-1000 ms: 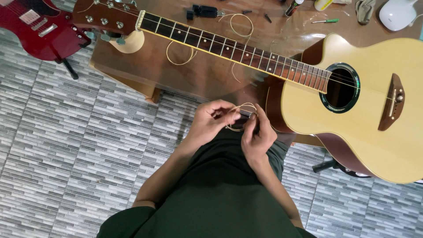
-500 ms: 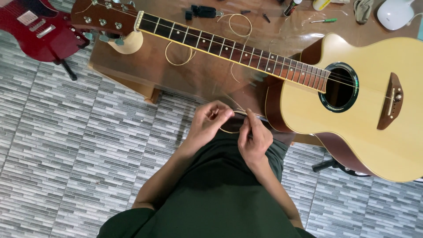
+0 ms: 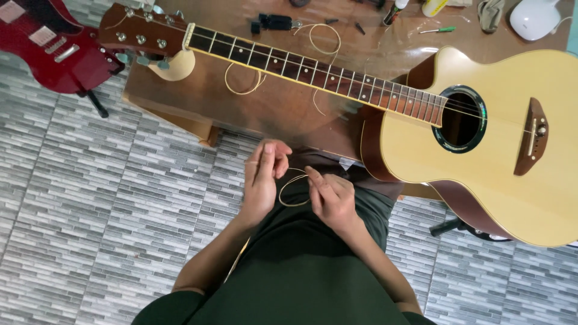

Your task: The person replaces the strings on an acoustic guitar. They thread a new string through the bridge, tie it to the tuning peg at the headstock, and use a string winder to tighten it. This process is repeated for multiple strings.

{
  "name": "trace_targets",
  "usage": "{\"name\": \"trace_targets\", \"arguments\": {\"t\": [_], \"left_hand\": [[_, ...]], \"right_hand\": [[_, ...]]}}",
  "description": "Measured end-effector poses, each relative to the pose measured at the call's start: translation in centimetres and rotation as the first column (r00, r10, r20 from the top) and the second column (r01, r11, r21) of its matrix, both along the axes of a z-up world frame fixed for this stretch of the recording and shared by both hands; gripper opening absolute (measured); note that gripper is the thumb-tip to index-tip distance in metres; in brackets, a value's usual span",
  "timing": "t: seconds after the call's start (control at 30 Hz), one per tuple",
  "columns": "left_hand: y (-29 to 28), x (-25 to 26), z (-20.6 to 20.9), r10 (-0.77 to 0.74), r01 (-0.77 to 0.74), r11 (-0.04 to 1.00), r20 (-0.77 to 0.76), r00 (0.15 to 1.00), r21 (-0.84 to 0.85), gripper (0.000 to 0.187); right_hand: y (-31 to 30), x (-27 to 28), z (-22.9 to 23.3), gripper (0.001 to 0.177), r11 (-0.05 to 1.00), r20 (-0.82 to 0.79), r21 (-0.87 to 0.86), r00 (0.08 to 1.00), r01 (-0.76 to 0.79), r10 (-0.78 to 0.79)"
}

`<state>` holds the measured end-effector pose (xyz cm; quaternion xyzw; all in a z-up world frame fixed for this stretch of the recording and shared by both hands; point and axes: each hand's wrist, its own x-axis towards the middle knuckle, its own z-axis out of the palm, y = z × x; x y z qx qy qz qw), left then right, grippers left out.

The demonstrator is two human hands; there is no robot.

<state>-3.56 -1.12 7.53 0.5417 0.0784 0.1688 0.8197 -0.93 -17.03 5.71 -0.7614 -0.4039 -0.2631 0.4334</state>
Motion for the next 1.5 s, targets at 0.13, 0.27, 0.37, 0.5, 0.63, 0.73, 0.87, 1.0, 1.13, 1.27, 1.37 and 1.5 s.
{"name": "trace_targets", "arguments": {"t": [0.13, 0.27, 0.37, 0.5, 0.63, 0.73, 0.87, 1.0, 1.13, 1.27, 1.37, 1.5], "left_hand": [[-0.8, -0.8, -2.3, 0.006, -0.005, 1.000, -0.103, 0.995, 0.013, 0.046], [-0.8, -1.4, -2.3, -0.155, 0.156, 0.987, -0.039, 0.987, 0.025, 0.035], [-0.4, -1.8, -1.3, -0.208, 0.208, 0.976, -0.004, 0.978, 0.061, 0.027], [0.2, -1.5, -1.3, -0.163, 0.176, 0.963, -0.080, 0.983, 0.204, 0.027], [0.4, -1.4, -2.6, -0.058, 0.071, 0.990, -0.104, 0.993, 0.122, 0.031], [0.7, -1.3, -2.6, -0.041, 0.051, 0.995, -0.115, 0.992, 0.082, 0.033], [-0.2, -1.3, -2.6, -0.037, 0.037, 0.999, -0.100, 0.994, 0.003, 0.033], [-1.0, -1.3, -3.2, -0.051, 0.051, 0.999, -0.103, 0.993, -0.005, 0.033], [-1.7, -1.1, -3.2, -0.084, 0.084, 0.996, -0.098, 0.992, -0.009, 0.032], [-2.0, -0.5, -2.5, -0.104, 0.090, 0.986, -0.102, 0.989, -0.138, 0.030], [-2.0, 0.1, -1.4, -0.084, 0.053, 0.946, -0.084, 0.993, -0.318, 0.030], [-2.7, 1.2, 0.4, -0.105, 0.086, 0.903, -0.022, 0.994, -0.420, 0.031]], "right_hand": [[1.0, 1.6, 1.6, 0.023, 0.999, -0.003, -0.044, 1.000, -0.012, 0.012], [0.8, 3.5, 1.8, 0.019, 0.986, 0.078, -0.157, 0.996, 0.059, -0.047], [0.3, 3.1, 0.5, 0.018, 0.978, 0.078, -0.195, 0.995, 0.079, -0.064], [0.4, 2.1, 1.1, 0.017, 0.985, -0.041, -0.162, 0.997, 0.058, -0.066], [-0.4, 2.7, 4.2, 0.027, 0.994, -0.255, -0.016, 0.962, -0.109, 0.101], [-0.6, 5.7, 6.4, 0.022, 0.977, -0.034, -0.171, 0.991, 0.125, -0.133], [0.5, 10.1, 5.4, 0.073, 0.639, 0.177, -0.551, 0.823, 0.537, -0.539], [0.8, 12.6, 2.8, 0.084, 0.568, 0.213, -0.597, 0.795, 0.566, -0.568], [0.4, 12.8, 2.0, 0.080, 0.564, 0.231, -0.588, 0.789, 0.579, -0.569], [-0.3, 12.2, 2.2, 0.087, 0.561, 0.160, -0.641, 0.807, 0.523, -0.569], [-0.8, 8.8, 4.9, 0.070, 0.804, -0.069, -0.479, 0.898, 0.353, -0.435], [-1.5, 2.2, 7.2, 0.050, 0.975, -0.716, 0.219, 0.673, -0.037, 0.186]]}}
